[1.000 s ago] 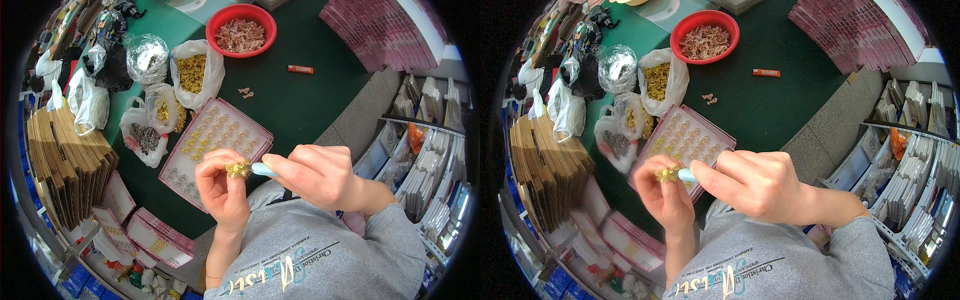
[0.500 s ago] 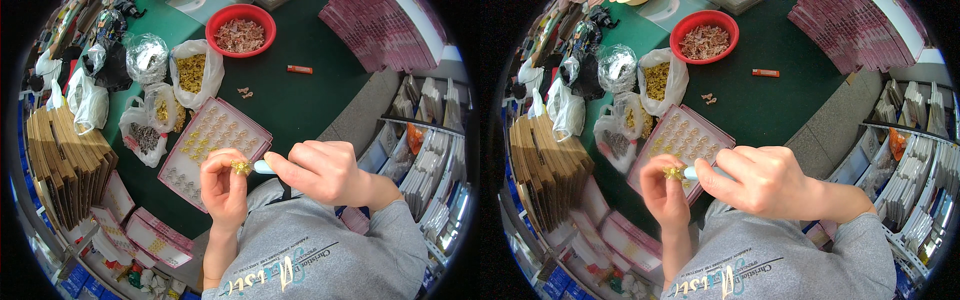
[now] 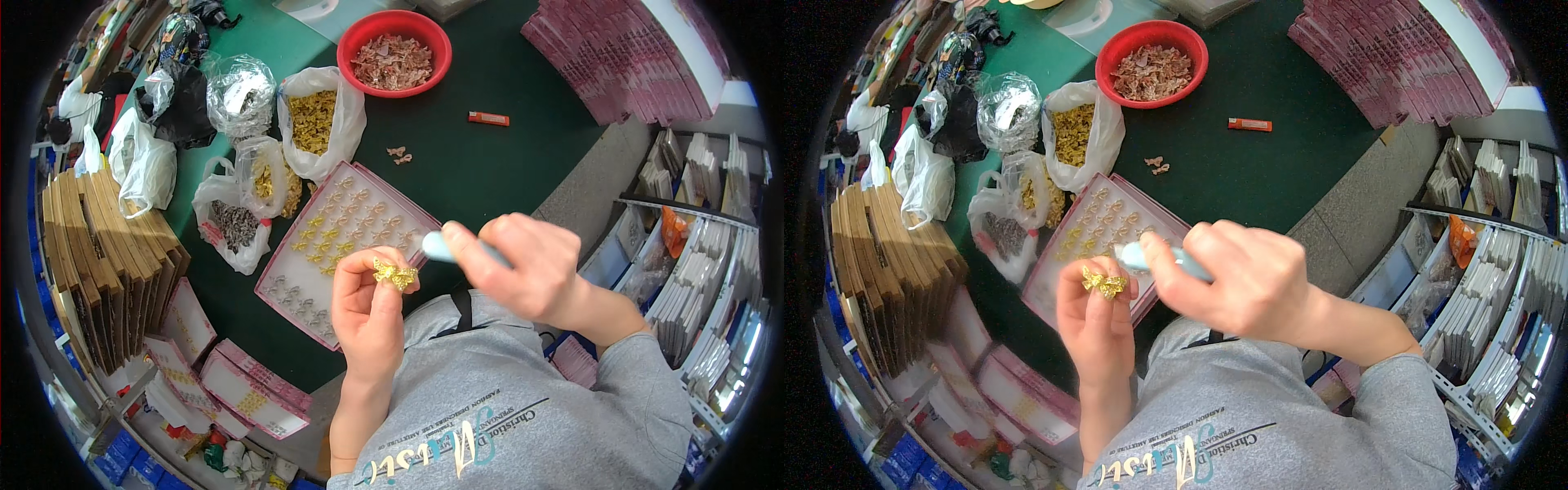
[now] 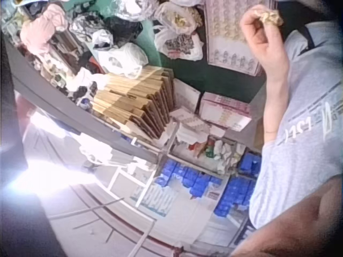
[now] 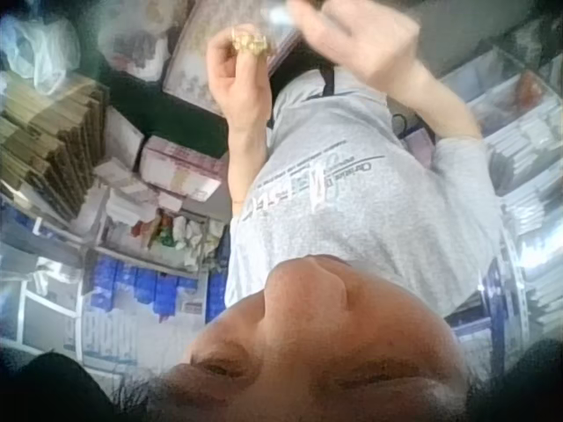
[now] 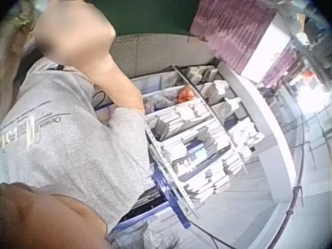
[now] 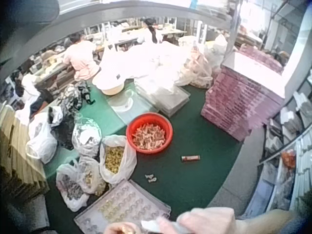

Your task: The person uses a small blue tool to apply a substance to a gold star-shaped object held in their left hand. They repeatedly rub the tool over the surface of the star, rotating it to cover different areas. The workspace contains trays of similar objects and bags of materials.

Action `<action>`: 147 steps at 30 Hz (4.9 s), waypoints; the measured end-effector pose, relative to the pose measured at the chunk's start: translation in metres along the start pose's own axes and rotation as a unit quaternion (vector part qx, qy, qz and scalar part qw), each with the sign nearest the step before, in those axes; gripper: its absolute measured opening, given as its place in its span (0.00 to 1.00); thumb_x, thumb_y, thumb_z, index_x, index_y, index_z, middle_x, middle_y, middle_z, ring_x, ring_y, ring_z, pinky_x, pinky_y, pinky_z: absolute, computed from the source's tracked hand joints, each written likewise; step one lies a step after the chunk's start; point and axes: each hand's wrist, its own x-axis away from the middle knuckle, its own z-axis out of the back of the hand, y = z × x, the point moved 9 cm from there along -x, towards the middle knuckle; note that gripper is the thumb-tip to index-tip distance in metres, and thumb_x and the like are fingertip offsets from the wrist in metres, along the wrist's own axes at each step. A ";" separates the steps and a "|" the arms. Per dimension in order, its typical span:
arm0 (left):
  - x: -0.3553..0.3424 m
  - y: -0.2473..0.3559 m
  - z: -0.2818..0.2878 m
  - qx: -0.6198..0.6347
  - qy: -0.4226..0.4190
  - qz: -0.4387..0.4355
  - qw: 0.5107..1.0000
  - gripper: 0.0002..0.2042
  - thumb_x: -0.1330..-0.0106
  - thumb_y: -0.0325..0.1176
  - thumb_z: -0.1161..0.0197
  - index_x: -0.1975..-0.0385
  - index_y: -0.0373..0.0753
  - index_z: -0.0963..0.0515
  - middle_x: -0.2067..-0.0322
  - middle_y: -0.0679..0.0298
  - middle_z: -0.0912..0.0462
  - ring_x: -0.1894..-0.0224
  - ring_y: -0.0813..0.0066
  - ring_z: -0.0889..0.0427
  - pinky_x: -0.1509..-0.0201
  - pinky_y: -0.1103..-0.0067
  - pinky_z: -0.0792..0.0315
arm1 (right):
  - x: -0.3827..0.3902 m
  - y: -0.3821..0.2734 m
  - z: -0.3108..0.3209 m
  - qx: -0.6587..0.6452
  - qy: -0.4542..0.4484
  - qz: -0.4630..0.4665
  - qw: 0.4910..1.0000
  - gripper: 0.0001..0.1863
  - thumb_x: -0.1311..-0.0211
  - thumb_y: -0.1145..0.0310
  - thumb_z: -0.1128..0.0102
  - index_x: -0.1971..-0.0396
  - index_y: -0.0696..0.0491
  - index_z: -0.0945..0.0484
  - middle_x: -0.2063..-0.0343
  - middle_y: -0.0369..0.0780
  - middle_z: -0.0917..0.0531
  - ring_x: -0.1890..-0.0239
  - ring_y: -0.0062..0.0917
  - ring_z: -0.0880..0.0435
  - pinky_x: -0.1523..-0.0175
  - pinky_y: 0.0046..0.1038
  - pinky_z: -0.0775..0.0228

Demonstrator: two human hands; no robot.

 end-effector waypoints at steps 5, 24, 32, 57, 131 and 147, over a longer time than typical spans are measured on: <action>-0.003 0.001 -0.003 0.052 -0.015 0.000 0.999 0.06 0.39 0.24 0.49 0.64 0.38 0.34 0.67 0.63 0.33 0.66 0.78 0.34 0.61 0.80 0.37 | 0.006 0.016 -0.006 -0.164 -0.002 -0.097 0.982 0.20 0.60 0.71 0.36 0.61 0.54 0.25 0.82 0.34 0.30 0.82 0.21 0.26 0.81 0.19 0.33; -0.004 0.014 0.002 -0.048 -0.026 -0.100 0.993 0.06 0.38 0.22 0.50 0.63 0.35 0.37 0.66 0.59 0.31 0.65 0.79 0.31 0.61 0.83 0.33 | -0.002 -0.007 0.001 -0.157 -0.032 -0.025 0.987 0.20 0.64 0.72 0.40 0.63 0.56 0.23 0.81 0.32 0.31 0.83 0.16 0.29 0.83 0.15 0.37; -0.003 0.019 0.000 -0.110 -0.028 -0.126 0.985 0.06 0.39 0.20 0.51 0.63 0.35 0.37 0.64 0.58 0.31 0.64 0.79 0.31 0.60 0.84 0.34 | -0.001 -0.009 -0.003 -0.142 -0.042 -0.013 0.989 0.22 0.66 0.72 0.41 0.62 0.56 0.23 0.82 0.32 0.33 0.83 0.15 0.29 0.83 0.15 0.36; -0.001 0.030 -0.007 -0.234 -0.054 -0.162 0.957 0.08 0.40 0.16 0.52 0.63 0.33 0.36 0.64 0.58 0.31 0.65 0.80 0.31 0.60 0.85 0.34 | -0.010 -0.010 0.000 -0.127 -0.092 -0.004 0.988 0.21 0.65 0.72 0.37 0.63 0.58 0.23 0.85 0.33 0.33 0.85 0.17 0.30 0.85 0.17 0.39; -0.003 0.021 -0.001 -0.138 -0.037 -0.110 0.984 0.07 0.39 0.18 0.52 0.62 0.34 0.37 0.65 0.59 0.31 0.64 0.79 0.31 0.57 0.83 0.34 | -0.003 -0.010 -0.008 -0.104 -0.088 -0.010 0.991 0.21 0.67 0.71 0.42 0.64 0.54 0.23 0.83 0.31 0.35 0.84 0.15 0.30 0.84 0.14 0.39; 0.000 0.018 -0.002 -0.165 -0.025 -0.076 0.983 0.07 0.39 0.16 0.53 0.63 0.33 0.36 0.64 0.60 0.30 0.63 0.81 0.31 0.57 0.85 0.34 | -0.006 -0.014 -0.005 -0.096 -0.095 0.012 0.991 0.22 0.69 0.73 0.40 0.64 0.57 0.23 0.85 0.33 0.34 0.86 0.16 0.32 0.86 0.16 0.41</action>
